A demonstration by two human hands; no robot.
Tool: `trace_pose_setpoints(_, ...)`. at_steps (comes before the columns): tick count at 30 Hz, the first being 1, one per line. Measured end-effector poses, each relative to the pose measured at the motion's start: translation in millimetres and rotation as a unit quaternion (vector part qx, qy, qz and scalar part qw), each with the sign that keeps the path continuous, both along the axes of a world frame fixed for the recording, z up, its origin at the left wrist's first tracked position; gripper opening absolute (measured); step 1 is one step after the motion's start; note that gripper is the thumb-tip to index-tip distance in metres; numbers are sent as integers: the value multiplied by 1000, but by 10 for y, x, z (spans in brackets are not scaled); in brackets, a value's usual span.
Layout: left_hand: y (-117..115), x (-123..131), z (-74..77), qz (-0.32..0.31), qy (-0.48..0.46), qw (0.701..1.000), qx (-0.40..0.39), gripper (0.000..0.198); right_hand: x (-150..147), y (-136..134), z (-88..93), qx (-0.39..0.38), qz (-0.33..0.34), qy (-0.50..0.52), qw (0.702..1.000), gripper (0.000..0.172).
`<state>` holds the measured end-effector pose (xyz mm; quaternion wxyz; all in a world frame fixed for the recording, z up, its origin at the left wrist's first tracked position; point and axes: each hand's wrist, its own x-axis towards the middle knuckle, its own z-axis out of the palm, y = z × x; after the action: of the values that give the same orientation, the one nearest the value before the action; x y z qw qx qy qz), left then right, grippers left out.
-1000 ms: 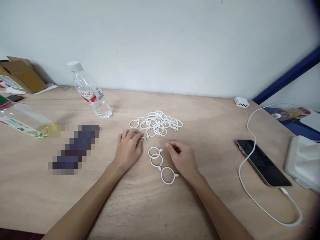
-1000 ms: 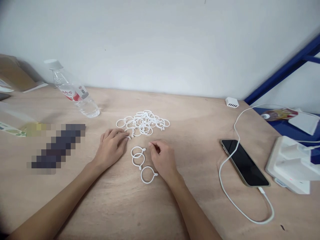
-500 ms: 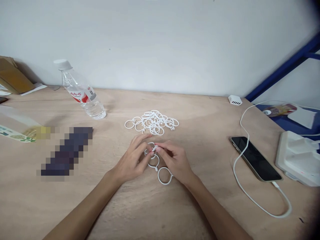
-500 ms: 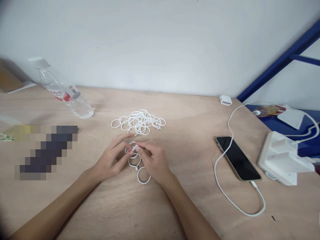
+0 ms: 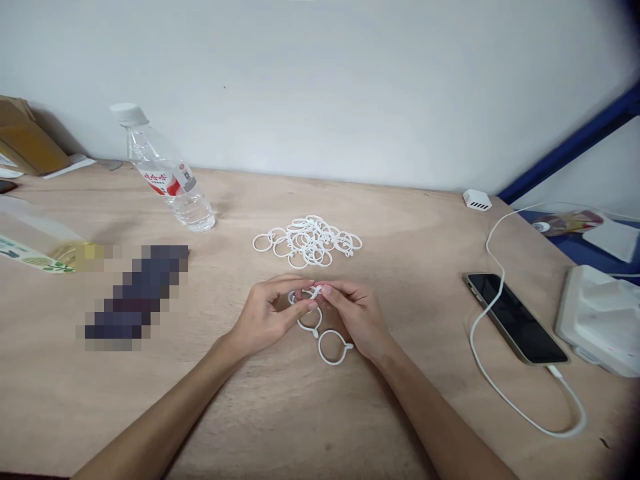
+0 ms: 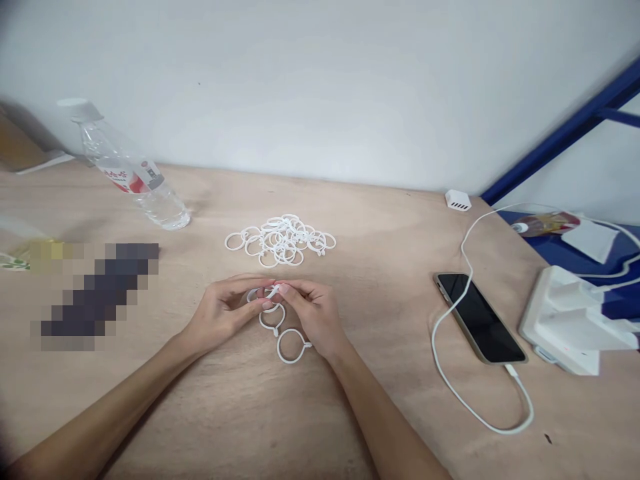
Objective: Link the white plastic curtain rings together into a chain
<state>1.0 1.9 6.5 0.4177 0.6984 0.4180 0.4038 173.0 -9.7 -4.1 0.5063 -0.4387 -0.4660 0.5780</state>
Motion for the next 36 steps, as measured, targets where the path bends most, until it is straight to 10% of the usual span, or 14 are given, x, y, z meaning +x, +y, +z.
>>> trace_pose_setpoints(10, 0, -16, 16, -16, 14, 1000, -4, 33, 20, 26, 13, 3, 0, -31, 1000, 16)
trace_pose_setpoints(22, 193, -148, -129, -18, 296, 943, 150, 29, 24, -29, 40, 182, -20, -231, 956, 15)
trace_pose_setpoints(32, 179, -163, -147, -10, 224, 964, 142, 6, 3, -34, 15, 257, 10, -503, 825, 35)
trace_pose_setpoints(36, 168, -144, -113, -11, 215, 966, 143, 12, -6, -18, -32, 237, -27, -524, 817, 33)
